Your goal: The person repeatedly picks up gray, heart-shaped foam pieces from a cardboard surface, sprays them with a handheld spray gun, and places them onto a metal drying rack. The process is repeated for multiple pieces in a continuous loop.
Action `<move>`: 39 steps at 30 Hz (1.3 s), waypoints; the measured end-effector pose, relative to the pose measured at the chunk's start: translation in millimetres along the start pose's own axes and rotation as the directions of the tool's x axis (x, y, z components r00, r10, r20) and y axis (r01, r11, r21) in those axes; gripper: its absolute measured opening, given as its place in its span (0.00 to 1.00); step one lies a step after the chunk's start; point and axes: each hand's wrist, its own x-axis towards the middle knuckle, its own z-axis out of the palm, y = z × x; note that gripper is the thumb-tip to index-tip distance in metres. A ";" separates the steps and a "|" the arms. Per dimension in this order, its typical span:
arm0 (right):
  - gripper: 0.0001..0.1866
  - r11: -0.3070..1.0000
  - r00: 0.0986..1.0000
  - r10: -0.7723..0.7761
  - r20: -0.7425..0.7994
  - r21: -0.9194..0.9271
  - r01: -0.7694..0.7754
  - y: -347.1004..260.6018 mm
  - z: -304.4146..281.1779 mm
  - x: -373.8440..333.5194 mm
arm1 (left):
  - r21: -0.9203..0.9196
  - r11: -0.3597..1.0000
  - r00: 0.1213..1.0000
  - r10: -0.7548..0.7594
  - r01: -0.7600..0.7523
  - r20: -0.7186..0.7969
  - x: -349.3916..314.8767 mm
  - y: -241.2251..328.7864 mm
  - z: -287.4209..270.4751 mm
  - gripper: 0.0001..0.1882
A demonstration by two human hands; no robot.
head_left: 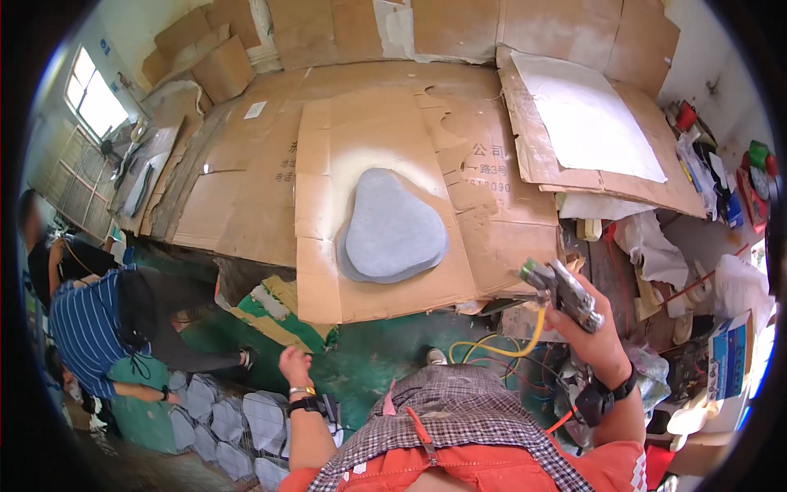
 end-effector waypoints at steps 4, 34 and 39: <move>0.26 0.995 0.993 0.105 0.048 -0.007 -0.104 10.3 -23.5 -31.4 | 0.266 0.851 0.882 0.472 -0.454 -0.004 4.8 39.7 36.9 0.10; 0.29 0.999 0.973 -0.001 0.230 0.047 -0.010 5.9 -48.1 21.8 | 0.757 0.399 0.840 0.406 -0.517 0.359 -22.2 83.0 270.8 0.16; 0.29 0.996 0.984 0.024 0.174 0.076 -0.037 17.5 -60.3 6.8 | 0.733 0.454 0.848 0.414 -0.507 0.330 -31.1 92.9 273.7 0.13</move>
